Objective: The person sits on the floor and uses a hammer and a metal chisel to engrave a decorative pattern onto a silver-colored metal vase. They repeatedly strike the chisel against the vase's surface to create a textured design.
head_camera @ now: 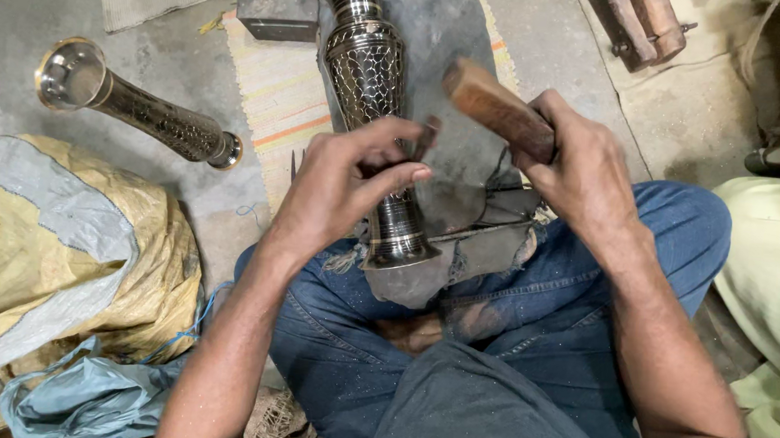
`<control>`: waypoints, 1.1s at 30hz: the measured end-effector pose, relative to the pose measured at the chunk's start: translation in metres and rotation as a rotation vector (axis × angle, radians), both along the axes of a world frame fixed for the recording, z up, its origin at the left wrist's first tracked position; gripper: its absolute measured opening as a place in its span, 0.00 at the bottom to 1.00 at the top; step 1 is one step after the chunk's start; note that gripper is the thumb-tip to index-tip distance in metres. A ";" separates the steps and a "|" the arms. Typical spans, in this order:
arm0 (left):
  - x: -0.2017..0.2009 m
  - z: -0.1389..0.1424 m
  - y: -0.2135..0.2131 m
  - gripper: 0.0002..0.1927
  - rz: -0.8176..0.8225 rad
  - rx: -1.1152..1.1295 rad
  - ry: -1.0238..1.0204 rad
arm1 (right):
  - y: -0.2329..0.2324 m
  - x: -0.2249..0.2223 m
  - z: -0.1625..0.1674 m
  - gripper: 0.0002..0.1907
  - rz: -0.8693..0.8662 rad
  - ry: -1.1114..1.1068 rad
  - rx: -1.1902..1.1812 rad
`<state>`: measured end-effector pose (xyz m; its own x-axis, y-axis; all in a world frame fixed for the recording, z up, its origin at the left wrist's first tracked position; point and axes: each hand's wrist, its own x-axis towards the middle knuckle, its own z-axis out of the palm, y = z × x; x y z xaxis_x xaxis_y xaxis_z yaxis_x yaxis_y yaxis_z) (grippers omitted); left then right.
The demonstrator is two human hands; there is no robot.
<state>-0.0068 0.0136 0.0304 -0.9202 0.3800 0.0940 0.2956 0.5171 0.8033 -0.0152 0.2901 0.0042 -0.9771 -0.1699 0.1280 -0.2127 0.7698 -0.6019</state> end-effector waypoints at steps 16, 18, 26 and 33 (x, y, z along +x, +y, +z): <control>-0.019 0.016 0.019 0.21 -0.261 -0.268 0.035 | 0.005 0.020 -0.077 0.15 -0.148 0.156 -0.275; -0.018 0.017 0.019 0.21 -0.251 -0.295 0.020 | 0.008 0.019 -0.078 0.17 -0.143 0.304 -0.152; -0.005 0.014 0.017 0.19 -0.095 -0.227 0.005 | 0.013 0.014 -0.051 0.20 0.027 0.115 -0.153; 0.008 0.006 0.017 0.16 0.087 -0.192 0.056 | 0.014 -0.014 -0.011 0.17 0.195 -0.007 0.071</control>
